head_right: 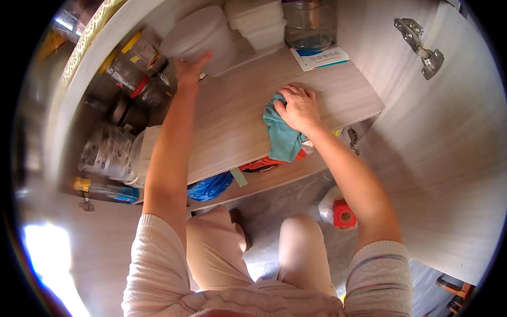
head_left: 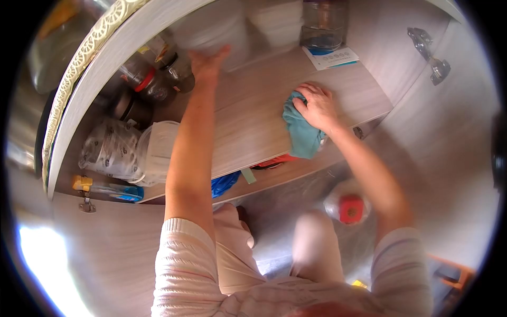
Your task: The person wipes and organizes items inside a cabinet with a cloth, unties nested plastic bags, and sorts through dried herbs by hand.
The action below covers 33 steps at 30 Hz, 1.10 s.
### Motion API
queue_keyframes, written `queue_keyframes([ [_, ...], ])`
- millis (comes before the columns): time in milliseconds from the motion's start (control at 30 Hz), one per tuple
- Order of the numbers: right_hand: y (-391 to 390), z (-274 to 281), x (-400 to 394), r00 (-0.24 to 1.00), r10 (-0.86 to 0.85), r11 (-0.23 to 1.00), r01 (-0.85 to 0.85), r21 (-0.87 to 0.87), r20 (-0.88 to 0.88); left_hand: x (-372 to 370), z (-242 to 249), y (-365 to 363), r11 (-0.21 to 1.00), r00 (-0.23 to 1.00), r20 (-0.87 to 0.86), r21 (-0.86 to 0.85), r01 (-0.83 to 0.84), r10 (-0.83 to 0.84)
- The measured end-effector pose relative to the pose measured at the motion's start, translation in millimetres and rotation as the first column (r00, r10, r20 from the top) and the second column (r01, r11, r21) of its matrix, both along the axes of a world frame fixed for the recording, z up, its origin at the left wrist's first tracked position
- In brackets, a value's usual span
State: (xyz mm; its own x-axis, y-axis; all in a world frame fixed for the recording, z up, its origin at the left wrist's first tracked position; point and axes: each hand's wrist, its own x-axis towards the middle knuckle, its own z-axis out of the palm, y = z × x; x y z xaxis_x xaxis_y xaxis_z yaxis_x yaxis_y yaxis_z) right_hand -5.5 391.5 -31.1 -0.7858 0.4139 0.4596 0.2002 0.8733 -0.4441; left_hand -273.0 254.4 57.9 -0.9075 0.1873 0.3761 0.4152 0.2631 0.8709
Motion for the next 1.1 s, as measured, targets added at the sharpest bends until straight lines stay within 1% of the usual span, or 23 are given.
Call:
queue_keyframes([
  [33,0,-1,0,1.0,0.0,1.0,0.0,-0.005,-0.003,1,2,0,1.0,1.0,-0.007,0.011,0.005,-0.005],
  [133,-2,1,1,1.0,-0.004,1.0,0.003,-0.008,-0.013,23,14,-8,0.985,0.989,0.079,0.127,0.113,-0.124],
  [233,-1,-1,0,1.0,-0.014,1.0,0.014,0.009,-0.017,40,26,-8,0.998,0.996,0.068,0.041,0.053,-0.056],
  [300,-1,-1,-1,1.0,-0.012,1.0,0.013,0.011,-0.026,-2,0,-3,0.994,0.996,-0.006,0.06,0.092,-0.092],
  [367,-1,-1,0,0.999,0.0,1.0,0.0,0.001,-0.045,-10,-8,-3,0.99,0.992,-0.03,0.063,0.123,-0.121],
  [433,1,-4,-1,0.998,-0.01,1.0,0.011,0.023,-0.06,6,3,-6,0.988,0.989,-0.007,0.058,0.145,-0.145],
  [533,2,-5,-2,0.997,0.004,1.0,-0.002,0.02,-0.074,5,4,-11,0.963,0.966,-0.03,0.073,0.259,-0.257],
  [600,3,-5,-3,0.997,0.022,1.0,-0.022,-0.001,-0.08,2,4,-19,0.978,0.979,0.005,0.041,0.204,-0.205],
  [633,4,-6,-4,0.997,0.019,1.0,-0.018,0.004,-0.081,12,12,-24,0.984,0.984,0.022,0.025,0.175,-0.175],
  [667,4,-6,-4,0.996,0.014,1.0,-0.014,0.008,-0.083,23,19,-35,0.98,0.977,0.071,0.028,0.198,-0.199],
  [733,7,-8,-5,0.998,0.021,1.0,-0.021,-0.008,-0.065,81,46,-71,0.97,0.955,0.168,0.037,0.241,-0.244],
  [800,6,-8,-5,0.998,0.018,1.0,-0.019,-0.012,-0.064,95,36,-117,0.979,0.977,0.067,-0.018,0.202,-0.201],
  [867,5,-5,-5,0.998,0.016,1.0,-0.017,-0.017,-0.058,125,21,-174,0.987,0.99,0.002,0.088,0.138,-0.138],
  [933,3,-1,-3,0.999,0.014,1.0,-0.014,-0.019,-0.045,154,10,-237,0.999,0.999,0.024,0.043,0.031,-0.032],
  [967,3,1,-3,0.999,0.016,1.0,-0.016,-0.015,-0.038,167,3,-265,0.997,0.997,0.061,0.058,-0.055,0.052],
  [1033,6,-2,-5,0.999,0.023,1.0,-0.022,0.02,-0.045,189,-7,-310,0.967,0.963,0.123,0.065,-0.247,0.238],
  [1100,10,-6,-7,0.998,0.03,0.999,-0.029,0.023,-0.047,198,-17,-338,0.925,0.903,0.25,0.057,-0.374,0.35],
])
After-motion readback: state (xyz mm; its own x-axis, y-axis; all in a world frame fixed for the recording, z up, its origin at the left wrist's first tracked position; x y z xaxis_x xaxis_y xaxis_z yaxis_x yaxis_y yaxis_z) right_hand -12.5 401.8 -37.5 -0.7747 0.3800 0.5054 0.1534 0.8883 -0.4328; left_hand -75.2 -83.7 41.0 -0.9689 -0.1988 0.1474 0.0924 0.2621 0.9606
